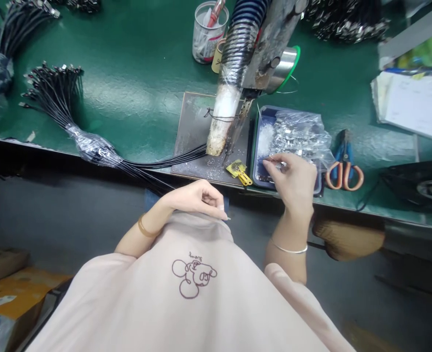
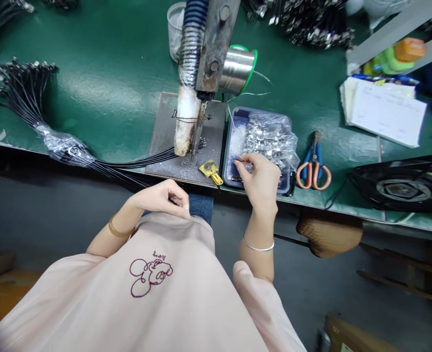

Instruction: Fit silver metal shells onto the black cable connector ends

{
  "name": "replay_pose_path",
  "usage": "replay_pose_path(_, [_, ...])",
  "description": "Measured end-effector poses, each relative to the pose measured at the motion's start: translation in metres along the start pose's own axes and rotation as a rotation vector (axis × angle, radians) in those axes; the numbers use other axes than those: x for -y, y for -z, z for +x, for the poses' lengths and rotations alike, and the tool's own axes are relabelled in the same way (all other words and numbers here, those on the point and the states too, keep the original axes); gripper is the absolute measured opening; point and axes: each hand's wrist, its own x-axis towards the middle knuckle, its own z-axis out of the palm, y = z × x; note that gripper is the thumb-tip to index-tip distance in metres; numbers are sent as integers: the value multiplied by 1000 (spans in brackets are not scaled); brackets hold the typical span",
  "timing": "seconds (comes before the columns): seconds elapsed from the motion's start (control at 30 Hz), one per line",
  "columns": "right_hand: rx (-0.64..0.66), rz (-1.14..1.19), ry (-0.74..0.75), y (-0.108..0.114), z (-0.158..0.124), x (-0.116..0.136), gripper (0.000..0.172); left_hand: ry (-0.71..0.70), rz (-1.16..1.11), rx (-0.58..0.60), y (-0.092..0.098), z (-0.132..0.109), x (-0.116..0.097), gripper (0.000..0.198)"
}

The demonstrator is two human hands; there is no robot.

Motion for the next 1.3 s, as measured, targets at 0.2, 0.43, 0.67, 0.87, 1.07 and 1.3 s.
replay_pose_path(0.2, [86,-30,-29,-4,8,-1,10,-142,48,-424,-16,12,9,52])
replay_pose_path(0.43, [-117,429,-157,0,-29,48,13,-241,-27,-815,-18,22,22,45])
replay_pose_path(0.67, [44,498,-93,-30,-50,68,17,-276,80,-903,-24,24,24,22])
replay_pose_path(0.87, [75,454,-5,-37,-48,73,23,-276,160,-909,-26,23,21,21])
replay_pose_path(1.07, [94,448,-23,-37,-49,72,23,-306,268,-921,-26,23,21,21])
replay_pose_path(1.3, [94,498,-49,-37,-50,71,25,-312,298,-935,-26,24,21,19])
